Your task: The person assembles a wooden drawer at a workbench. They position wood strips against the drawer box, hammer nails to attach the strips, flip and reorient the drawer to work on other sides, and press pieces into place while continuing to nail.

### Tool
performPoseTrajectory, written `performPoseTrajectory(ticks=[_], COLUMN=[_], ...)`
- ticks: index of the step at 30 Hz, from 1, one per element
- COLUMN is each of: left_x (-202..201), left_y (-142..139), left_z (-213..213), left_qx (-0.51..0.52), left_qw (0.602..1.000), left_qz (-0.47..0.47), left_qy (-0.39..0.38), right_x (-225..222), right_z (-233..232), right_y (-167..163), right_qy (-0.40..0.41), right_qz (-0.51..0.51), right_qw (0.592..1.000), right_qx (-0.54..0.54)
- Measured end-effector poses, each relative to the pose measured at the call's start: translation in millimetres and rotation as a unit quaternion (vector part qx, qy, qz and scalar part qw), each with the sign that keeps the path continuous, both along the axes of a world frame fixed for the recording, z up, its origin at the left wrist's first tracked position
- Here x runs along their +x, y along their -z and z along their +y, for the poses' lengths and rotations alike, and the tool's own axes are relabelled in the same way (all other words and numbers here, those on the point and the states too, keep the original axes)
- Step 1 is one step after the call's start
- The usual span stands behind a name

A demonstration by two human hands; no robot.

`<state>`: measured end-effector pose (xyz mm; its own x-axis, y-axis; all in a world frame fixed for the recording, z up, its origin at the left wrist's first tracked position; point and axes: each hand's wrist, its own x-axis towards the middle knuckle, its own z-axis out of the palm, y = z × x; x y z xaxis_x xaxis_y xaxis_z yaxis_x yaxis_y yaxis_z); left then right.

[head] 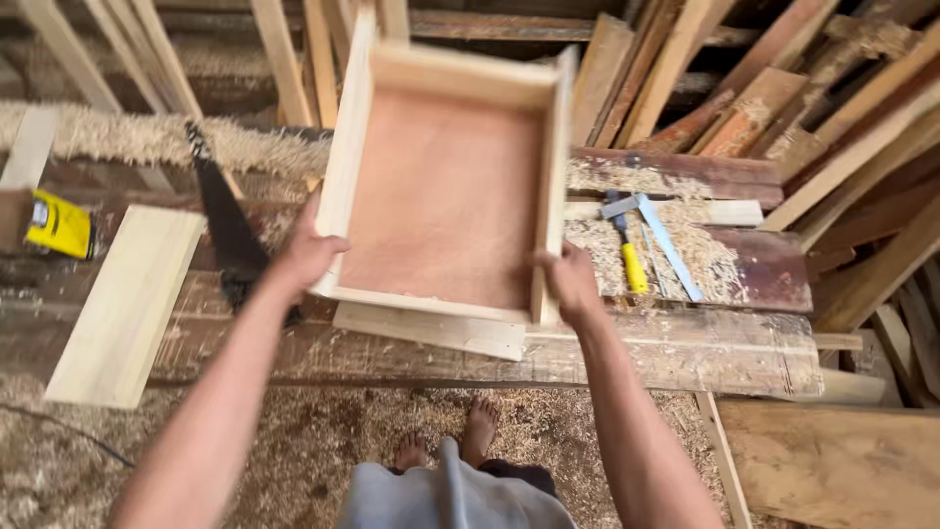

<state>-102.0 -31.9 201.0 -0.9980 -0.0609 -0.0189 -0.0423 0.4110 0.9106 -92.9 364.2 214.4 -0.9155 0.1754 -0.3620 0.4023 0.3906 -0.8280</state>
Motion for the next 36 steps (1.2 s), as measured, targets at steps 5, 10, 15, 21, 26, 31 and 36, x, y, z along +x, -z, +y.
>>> performPoseTrajectory(ticks=[5, 10, 15, 21, 26, 31, 36], left_x=[-16.7, -19.1, -29.9, -66.3, -72.0, -90.2, -114.9], left_y=[-80.8, -130.4, -166.2, -190.9, -195.0, -169.5, -175.2], left_z=[9.0, 13.5, 23.9, 40.0, 70.1, 142.4, 130.7], left_qx=[-0.097, 0.105, 0.204, -0.011, -0.535, -0.474, -0.493], left_qw=[0.950, 0.930, 0.939, 0.968, 0.694, 0.868, 0.841], left_qz=[-0.292, -0.337, -0.275, -0.192, 0.397, 0.145, 0.217], left_qy=[0.056, 0.099, 0.015, -0.159, -0.273, 0.007, 0.056], right_x=[-6.0, -16.4, -54.6, -92.5, -102.4, -115.5, -118.3], right_z=[23.6, 46.0, 57.6, 54.5, 77.2, 78.1, 74.2], right_y=[-73.8, -122.1, -167.5, -154.2, -106.1, -71.3, -61.0], right_qy=[-0.084, -0.130, -0.115, -0.034, 0.034, 0.043, 0.047], right_qz=[-0.163, -0.144, -0.107, -0.049, 0.001, 0.044, 0.080], right_qw=[0.982, 0.977, 0.982, 0.992, 0.992, 0.983, 0.973], right_qx=[-0.042, -0.083, -0.104, -0.109, -0.121, -0.171, -0.211])
